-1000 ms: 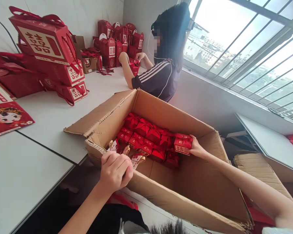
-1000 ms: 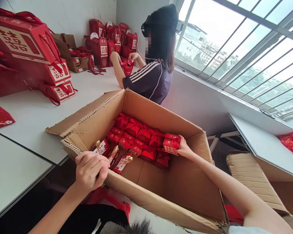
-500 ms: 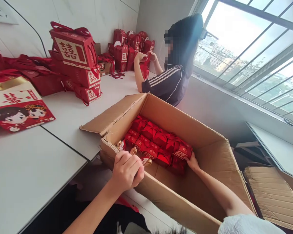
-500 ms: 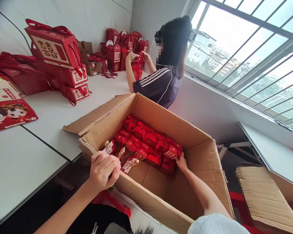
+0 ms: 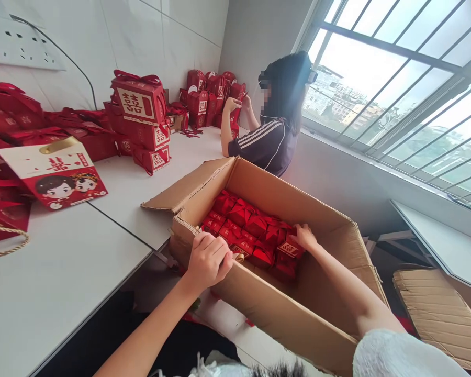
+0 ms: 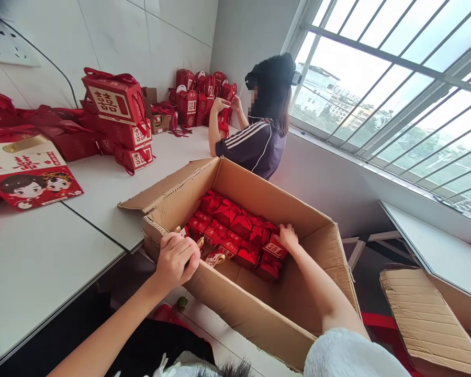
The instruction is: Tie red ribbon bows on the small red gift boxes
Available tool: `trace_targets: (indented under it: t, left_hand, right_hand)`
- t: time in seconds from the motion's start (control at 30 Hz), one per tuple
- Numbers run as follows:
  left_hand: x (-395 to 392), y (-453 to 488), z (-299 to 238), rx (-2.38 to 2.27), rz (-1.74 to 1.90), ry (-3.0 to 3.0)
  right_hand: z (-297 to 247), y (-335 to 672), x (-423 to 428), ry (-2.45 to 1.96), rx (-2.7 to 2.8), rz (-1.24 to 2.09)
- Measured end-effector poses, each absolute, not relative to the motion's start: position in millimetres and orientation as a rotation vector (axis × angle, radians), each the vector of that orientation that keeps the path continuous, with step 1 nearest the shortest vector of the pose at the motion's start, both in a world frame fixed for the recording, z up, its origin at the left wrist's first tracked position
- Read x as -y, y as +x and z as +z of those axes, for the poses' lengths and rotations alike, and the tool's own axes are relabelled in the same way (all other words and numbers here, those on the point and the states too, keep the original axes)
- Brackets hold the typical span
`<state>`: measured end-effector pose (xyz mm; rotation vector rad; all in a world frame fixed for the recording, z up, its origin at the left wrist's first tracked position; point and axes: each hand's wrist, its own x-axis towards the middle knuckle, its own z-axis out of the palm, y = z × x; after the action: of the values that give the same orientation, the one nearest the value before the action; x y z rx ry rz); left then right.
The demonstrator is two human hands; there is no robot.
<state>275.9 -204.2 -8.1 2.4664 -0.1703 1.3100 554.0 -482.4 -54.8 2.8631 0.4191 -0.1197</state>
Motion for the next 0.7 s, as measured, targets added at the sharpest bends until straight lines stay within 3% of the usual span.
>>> trace_targets:
  t: [0.23,0.47,0.7]
  left_hand:
    - [204,274,-8,0.148,1.277,2.549]
    - [206,275,-12,0.135,1.298,2.533]
    - [208,274,-10,0.125,1.287,2.484]
  right_hand:
    - [-45,526,481,2.787,-0.642,-0.037]
    - [-58,536,473,2.8,-0.446,0.014]
    - [-54,527,496,2.845,-0.792,0.034]
